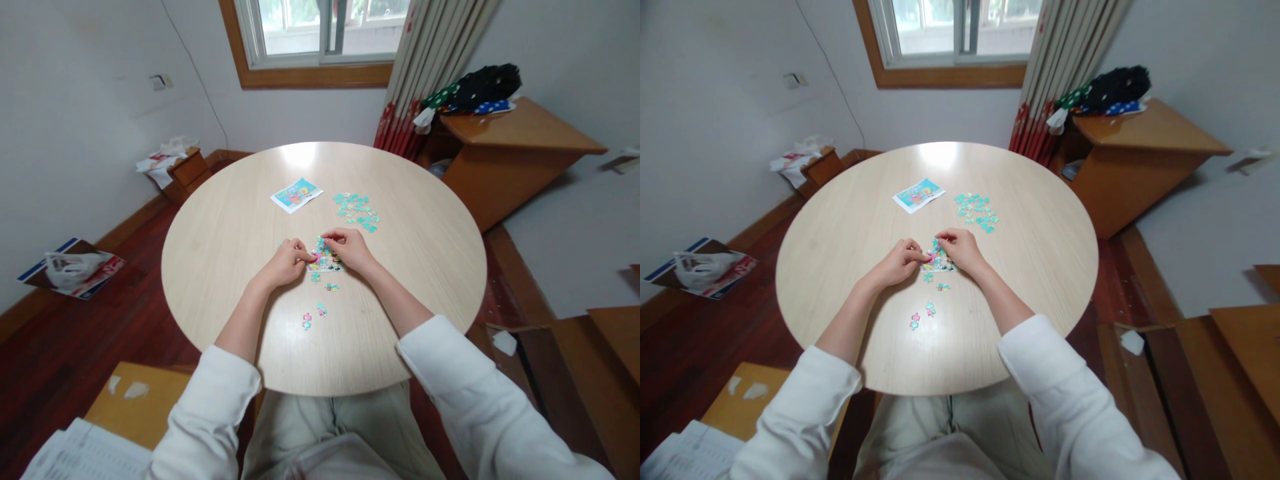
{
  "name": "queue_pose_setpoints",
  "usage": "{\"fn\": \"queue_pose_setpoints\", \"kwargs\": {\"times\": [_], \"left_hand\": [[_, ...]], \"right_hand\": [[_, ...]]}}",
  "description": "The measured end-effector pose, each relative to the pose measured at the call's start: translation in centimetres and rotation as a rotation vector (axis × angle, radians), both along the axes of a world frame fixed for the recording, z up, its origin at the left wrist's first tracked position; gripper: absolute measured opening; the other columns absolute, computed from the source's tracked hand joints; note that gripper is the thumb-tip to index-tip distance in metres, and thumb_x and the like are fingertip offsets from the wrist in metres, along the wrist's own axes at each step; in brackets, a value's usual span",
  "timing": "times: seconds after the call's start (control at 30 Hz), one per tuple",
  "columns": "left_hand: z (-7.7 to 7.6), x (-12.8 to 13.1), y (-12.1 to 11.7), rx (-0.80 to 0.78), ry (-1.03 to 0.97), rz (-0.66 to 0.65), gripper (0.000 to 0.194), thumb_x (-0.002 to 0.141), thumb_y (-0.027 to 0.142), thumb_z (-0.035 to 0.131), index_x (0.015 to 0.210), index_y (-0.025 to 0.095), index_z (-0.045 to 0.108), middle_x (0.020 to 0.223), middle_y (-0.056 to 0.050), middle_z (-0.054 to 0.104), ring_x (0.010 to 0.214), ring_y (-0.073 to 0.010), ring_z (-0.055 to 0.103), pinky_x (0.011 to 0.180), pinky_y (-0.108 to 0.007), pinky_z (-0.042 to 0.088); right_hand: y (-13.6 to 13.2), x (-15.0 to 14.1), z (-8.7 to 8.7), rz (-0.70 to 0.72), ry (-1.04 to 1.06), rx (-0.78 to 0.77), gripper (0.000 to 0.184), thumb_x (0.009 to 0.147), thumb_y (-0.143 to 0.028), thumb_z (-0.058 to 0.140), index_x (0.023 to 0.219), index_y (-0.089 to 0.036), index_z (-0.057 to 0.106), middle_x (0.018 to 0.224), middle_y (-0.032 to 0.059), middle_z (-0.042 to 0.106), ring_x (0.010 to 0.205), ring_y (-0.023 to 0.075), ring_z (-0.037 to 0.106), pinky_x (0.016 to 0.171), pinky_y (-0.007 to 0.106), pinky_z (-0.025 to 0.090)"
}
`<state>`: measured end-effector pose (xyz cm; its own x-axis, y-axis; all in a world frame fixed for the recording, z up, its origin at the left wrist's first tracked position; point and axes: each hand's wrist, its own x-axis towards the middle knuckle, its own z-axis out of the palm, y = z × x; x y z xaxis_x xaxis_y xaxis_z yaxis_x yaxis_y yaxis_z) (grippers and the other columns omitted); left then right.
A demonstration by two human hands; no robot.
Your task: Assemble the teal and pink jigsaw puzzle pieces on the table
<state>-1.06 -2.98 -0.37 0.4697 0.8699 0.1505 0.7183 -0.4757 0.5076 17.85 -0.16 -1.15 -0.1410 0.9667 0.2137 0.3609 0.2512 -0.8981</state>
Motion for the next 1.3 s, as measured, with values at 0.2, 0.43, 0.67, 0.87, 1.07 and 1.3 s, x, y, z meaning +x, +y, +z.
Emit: {"fn": "queue_pose_setpoints", "kwargs": {"times": [0.2, 0.43, 0.67, 0.87, 1.07, 1.3], "left_hand": [[0.3, 0.0, -0.1, -0.008, 0.004, -0.029, 0.034, 0.079, 0.009, 0.046, 0.091, 0.024, 0.075, 0.09, -0.006, 0.055, 0.092, -0.0191, 0.052, 0.092, -0.038, 0.042], [-0.2, -0.2, 0.1, 0.024, -0.013, -0.047, 0.034, 0.078, 0.008, 0.047, 0.091, 0.022, 0.075, 0.09, -0.006, 0.056, 0.091, -0.0188, 0.052, 0.091, -0.038, 0.042], [-0.4, -0.3, 0.1, 0.03, -0.038, -0.054, 0.033, 0.076, 0.007, 0.048, 0.09, 0.02, 0.075, 0.09, -0.006, 0.057, 0.091, -0.0188, 0.053, 0.09, -0.037, 0.043], [-0.5, -0.2, 0.1, 0.027, -0.052, -0.053, 0.033, 0.075, 0.006, 0.048, 0.088, 0.02, 0.075, 0.089, -0.006, 0.057, 0.091, -0.0188, 0.053, 0.09, -0.037, 0.044], [-0.5, -0.2, 0.1, 0.022, -0.055, -0.055, 0.034, 0.076, 0.005, 0.048, 0.089, 0.021, 0.075, 0.089, -0.005, 0.057, 0.091, -0.0187, 0.053, 0.091, -0.038, 0.043], [-0.4, -0.2, 0.2, 0.005, -0.056, -0.05, 0.034, 0.076, 0.005, 0.048, 0.089, 0.021, 0.075, 0.089, -0.006, 0.057, 0.09, -0.0186, 0.053, 0.09, -0.038, 0.044]], "right_hand": [[-0.1, -0.7, -0.4, 0.025, -0.054, 0.012, 0.018, 0.075, -0.02, 0.058, 0.084, -0.016, 0.073, 0.079, 0.0048, 0.072, 0.07, 0.0163, 0.062, 0.066, 0.029, 0.049], [0.0, -1.0, -0.4, 0.04, -0.121, 0.051, 0.015, 0.075, -0.015, 0.061, 0.082, -0.016, 0.074, 0.081, 0.0043, 0.074, 0.071, 0.0142, 0.064, 0.071, 0.027, 0.049], [0.2, -1.4, -0.6, 0.042, -0.147, 0.067, 0.015, 0.075, -0.011, 0.062, 0.082, -0.017, 0.075, 0.08, 0.0039, 0.074, 0.071, 0.0137, 0.065, 0.07, 0.025, 0.05], [0.3, -1.6, -0.7, 0.042, -0.188, 0.105, 0.016, 0.075, -0.009, 0.061, 0.081, -0.017, 0.074, 0.081, 0.0038, 0.074, 0.073, 0.0146, 0.065, 0.073, 0.027, 0.05], [0.2, -1.7, -0.7, 0.041, -0.193, 0.111, 0.017, 0.076, -0.008, 0.061, 0.081, -0.017, 0.074, 0.081, 0.0043, 0.074, 0.074, 0.0151, 0.066, 0.073, 0.028, 0.05], [0.1, -1.7, -0.5, 0.036, -0.186, 0.106, 0.016, 0.075, -0.009, 0.061, 0.08, -0.017, 0.074, 0.08, 0.0044, 0.074, 0.073, 0.0151, 0.065, 0.073, 0.028, 0.05]]}}
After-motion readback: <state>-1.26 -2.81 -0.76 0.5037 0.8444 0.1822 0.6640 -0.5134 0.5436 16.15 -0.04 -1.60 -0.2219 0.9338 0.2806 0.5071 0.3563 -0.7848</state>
